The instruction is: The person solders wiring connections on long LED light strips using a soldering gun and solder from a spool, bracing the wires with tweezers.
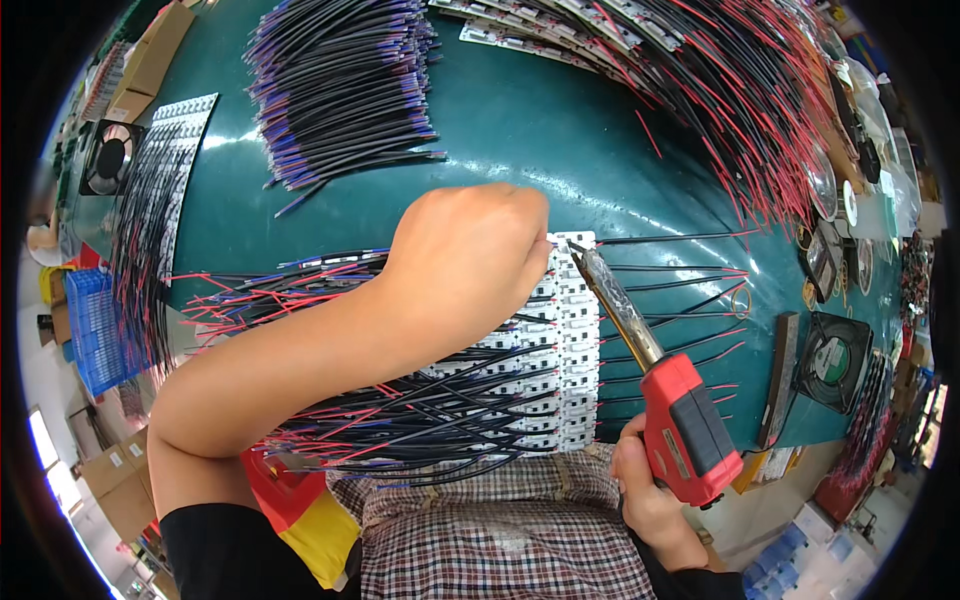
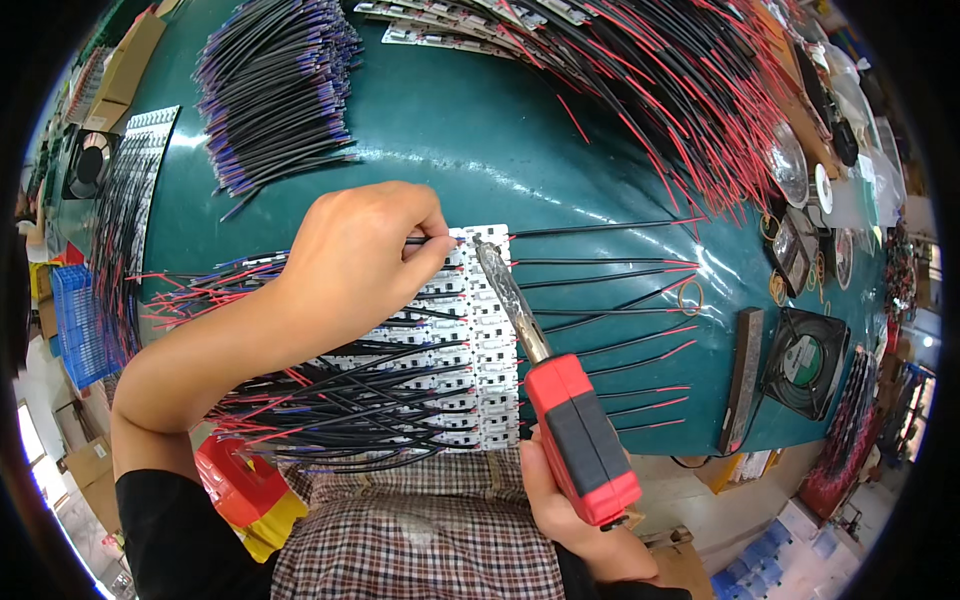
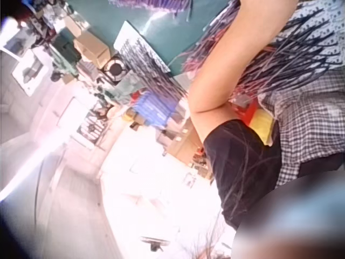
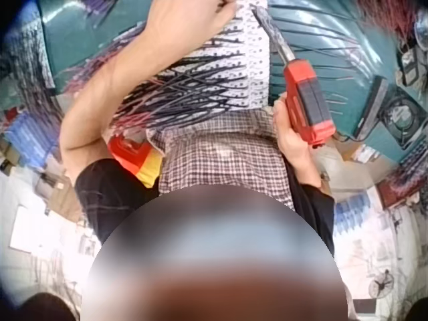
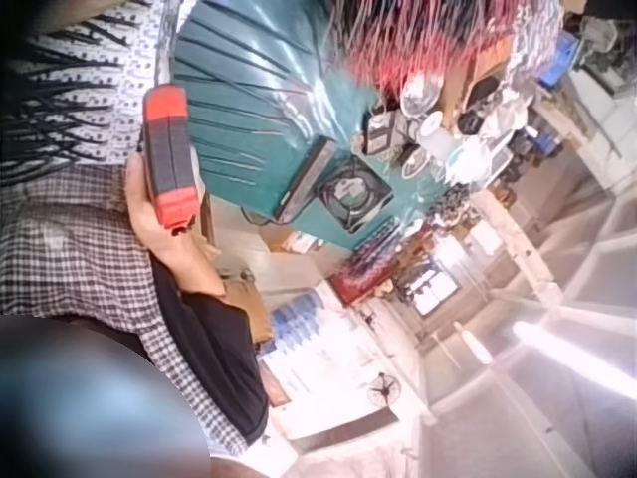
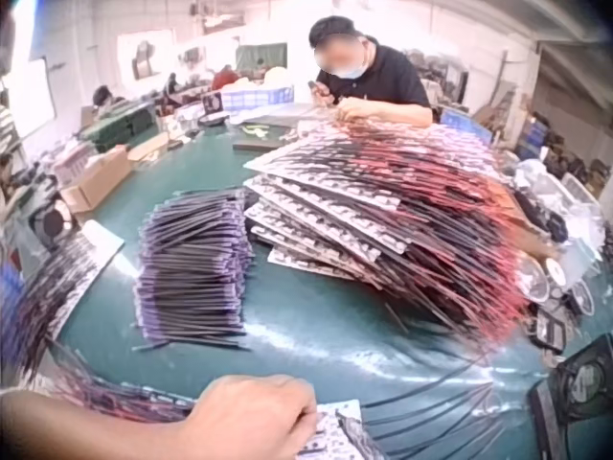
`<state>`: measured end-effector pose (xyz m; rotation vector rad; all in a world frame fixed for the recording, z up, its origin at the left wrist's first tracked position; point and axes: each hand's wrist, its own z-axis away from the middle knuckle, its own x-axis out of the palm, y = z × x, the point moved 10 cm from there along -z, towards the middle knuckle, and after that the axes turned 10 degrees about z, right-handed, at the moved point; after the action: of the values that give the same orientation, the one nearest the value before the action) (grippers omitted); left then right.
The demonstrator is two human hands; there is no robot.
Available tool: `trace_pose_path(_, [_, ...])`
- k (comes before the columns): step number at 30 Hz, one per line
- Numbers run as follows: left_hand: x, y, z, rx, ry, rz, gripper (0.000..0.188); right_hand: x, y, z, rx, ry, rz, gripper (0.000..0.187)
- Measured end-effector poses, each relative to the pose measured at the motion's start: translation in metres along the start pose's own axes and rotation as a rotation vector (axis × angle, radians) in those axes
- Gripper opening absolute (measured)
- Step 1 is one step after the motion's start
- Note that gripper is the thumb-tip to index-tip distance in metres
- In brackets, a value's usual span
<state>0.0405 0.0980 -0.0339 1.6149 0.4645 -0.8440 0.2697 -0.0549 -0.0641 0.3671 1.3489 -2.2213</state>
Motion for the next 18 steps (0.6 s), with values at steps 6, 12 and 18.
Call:
trace_pose_path(6, [0.001,0.007,-0.001,0.086,0.024,-0.058,0.012,0.007,-0.007,-0.006,-0.1,-0.065,0.032,0.012])
trace_pose_path(12, [0.003,0.011,-0.008,0.106,-0.005,-0.092,0.012,0.01,-0.004,-0.007,-0.107,-0.057,0.01,0.014])
trace_pose_path(18, [0.007,0.016,-0.015,0.097,-0.073,-0.116,0.016,0.008,-0.012,-0.006,-0.175,0.076,0.002,0.01])
